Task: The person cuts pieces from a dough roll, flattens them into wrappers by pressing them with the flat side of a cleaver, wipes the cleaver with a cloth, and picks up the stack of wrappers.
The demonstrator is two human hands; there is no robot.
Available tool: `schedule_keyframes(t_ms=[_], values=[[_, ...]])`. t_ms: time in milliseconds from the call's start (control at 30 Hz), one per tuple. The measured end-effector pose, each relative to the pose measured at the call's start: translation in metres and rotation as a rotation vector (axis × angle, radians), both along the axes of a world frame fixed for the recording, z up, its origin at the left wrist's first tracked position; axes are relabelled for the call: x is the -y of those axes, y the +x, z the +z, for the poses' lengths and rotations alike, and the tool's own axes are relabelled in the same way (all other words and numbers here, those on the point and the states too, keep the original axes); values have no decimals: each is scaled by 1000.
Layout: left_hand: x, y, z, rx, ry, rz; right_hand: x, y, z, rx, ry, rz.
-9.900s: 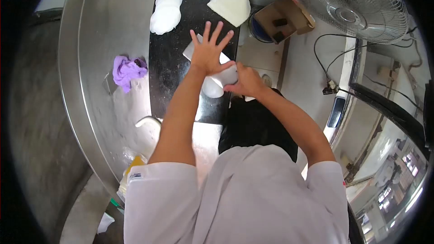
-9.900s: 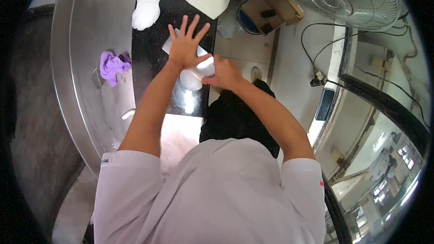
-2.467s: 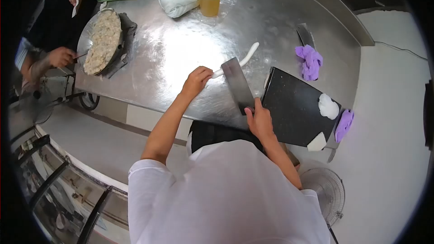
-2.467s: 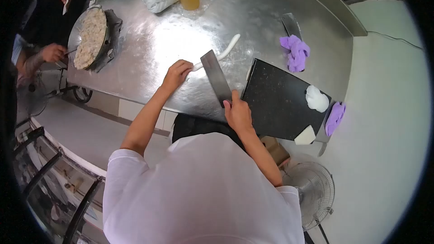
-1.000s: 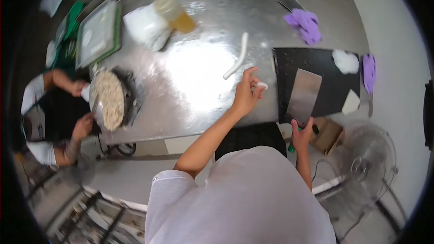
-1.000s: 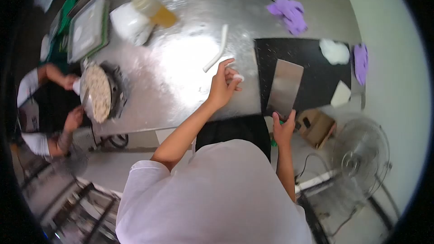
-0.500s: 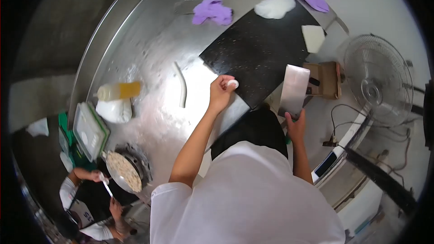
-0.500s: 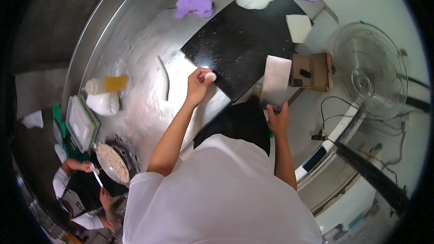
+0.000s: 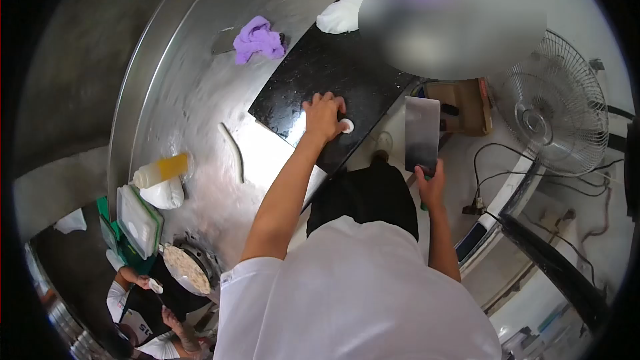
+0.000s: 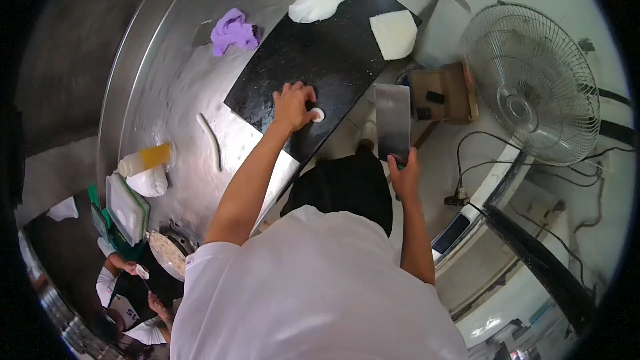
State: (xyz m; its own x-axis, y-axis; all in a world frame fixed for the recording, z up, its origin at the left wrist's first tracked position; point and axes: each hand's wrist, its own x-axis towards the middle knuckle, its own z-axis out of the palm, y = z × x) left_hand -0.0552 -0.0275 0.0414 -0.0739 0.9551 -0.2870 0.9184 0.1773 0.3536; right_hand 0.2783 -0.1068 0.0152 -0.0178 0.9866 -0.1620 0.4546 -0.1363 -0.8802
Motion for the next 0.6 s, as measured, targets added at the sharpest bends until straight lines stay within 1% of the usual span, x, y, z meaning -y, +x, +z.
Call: schedule_keyframes(t_ms=[33,100,133,200,233,300,333,367,400,433,467,500,533,600], values=[[0,6,3,2,-18,-5,3,10,2,138,-9,57],[-4,13,10,-136,-25,44,0,23,-1,105,-22,75],[-12,13,14,-145,-16,47,-8,24,-5,65,-12,82],[-10,14,19,-91,-121,46,-12,28,2,36,-43,70],[-14,10,15,-98,-125,48,-17,27,7,11,-65,54],[-28,1,0,155,-270,4,-23,31,9,30,-52,64],[-34,2,-12,154,-272,6,-27,34,9,55,-32,74],[-40,4,-23,361,-60,94,-33,33,8,53,-32,82],[-42,6,-28,562,157,185,-37,30,6,33,74,54],[-45,18,-24,556,163,196,-44,27,3,9,182,25],[-46,39,-22,489,257,260,-52,28,-1,5,183,36],[-46,56,-20,423,349,323,-61,33,-6,-73,68,33],[-43,65,-19,423,350,332,-71,34,-6,-147,-48,29],[-38,78,-19,145,345,211,-94,34,1,-179,-96,43]])
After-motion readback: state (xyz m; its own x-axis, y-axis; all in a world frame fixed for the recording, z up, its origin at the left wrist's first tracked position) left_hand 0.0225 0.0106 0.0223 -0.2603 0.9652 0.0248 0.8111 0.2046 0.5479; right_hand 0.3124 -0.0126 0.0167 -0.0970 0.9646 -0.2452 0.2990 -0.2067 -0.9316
